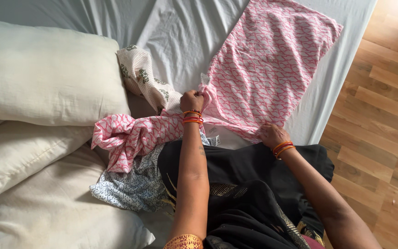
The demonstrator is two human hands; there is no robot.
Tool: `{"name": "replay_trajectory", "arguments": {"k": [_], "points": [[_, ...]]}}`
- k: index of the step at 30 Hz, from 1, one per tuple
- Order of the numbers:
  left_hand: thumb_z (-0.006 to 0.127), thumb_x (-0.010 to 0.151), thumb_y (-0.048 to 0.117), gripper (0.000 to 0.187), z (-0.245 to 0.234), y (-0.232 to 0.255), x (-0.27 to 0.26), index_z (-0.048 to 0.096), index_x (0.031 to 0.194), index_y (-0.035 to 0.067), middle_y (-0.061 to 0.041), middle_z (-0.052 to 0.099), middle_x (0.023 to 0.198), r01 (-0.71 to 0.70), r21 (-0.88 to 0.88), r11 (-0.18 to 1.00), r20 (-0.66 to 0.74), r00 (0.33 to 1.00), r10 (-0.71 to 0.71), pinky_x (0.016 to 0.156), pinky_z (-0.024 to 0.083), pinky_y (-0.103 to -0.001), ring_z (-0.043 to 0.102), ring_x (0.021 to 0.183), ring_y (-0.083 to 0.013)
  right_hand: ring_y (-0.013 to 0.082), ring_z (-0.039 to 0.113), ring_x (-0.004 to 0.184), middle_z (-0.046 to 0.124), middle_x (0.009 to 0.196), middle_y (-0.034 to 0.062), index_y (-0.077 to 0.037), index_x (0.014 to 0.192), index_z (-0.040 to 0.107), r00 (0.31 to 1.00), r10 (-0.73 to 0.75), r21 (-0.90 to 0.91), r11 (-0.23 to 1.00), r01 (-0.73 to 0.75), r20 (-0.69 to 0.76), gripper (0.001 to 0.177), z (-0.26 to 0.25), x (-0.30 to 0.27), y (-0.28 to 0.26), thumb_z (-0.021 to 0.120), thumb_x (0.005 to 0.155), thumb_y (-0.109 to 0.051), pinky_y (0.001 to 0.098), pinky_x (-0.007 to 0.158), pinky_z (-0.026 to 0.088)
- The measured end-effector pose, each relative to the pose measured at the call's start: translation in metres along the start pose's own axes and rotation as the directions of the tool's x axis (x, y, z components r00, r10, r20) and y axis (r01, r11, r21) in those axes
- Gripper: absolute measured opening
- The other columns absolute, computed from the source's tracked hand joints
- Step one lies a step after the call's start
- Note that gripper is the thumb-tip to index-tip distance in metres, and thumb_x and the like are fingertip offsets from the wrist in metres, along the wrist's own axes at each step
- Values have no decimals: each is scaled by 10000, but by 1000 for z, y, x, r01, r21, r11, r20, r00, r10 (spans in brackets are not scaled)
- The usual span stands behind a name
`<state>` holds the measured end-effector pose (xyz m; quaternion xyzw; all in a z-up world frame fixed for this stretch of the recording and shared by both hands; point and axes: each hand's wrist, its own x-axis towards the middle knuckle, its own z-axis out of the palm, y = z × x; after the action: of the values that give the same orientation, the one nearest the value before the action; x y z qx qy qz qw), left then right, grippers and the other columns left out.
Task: The person puts a pink patterned pillowcase over a white pillow by hand. They hold the pillowcase open and slide the pillow inside, smoothing the fabric as they go.
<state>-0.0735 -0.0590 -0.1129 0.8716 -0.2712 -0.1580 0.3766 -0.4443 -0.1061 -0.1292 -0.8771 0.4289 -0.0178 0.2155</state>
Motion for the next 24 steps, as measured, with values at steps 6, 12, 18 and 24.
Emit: {"name": "replay_trajectory", "arguments": {"k": [6,12,18,24], "points": [[694,747,238,192,-11,-1,8,774,783,66,-152,755,801,86,-223,971,-289,946,-150,712,581,-442,743,724,-336,308,693,1138,738,1207,83,-149,1132,749,986,-134,-75,989,127,-99,325,18,1,17,596,859,-237,435,940,560],[660,717,133,172,-3,-22,18,747,789,3,-190,755,948,-7,-219,976,-438,894,-92,819,587,-398,734,832,-309,361,747,857,777,927,140,-194,1005,858,968,208,38,978,-204,-139,302,-17,4,33,615,831,-243,455,865,595],[711,725,106,142,-5,2,10,746,769,-24,-169,751,802,-85,-145,986,-358,933,28,701,594,-390,725,700,-279,275,768,828,772,886,156,-85,1015,815,881,369,275,916,-291,-296,238,-79,3,35,727,869,-251,384,825,595],[629,719,-59,279,-19,10,15,700,981,6,-124,732,661,216,-795,567,57,957,-285,451,573,-301,676,472,-162,242,760,886,776,935,126,-52,1068,783,940,141,286,957,-49,-310,254,-79,-2,20,791,888,-232,363,806,581]]}}
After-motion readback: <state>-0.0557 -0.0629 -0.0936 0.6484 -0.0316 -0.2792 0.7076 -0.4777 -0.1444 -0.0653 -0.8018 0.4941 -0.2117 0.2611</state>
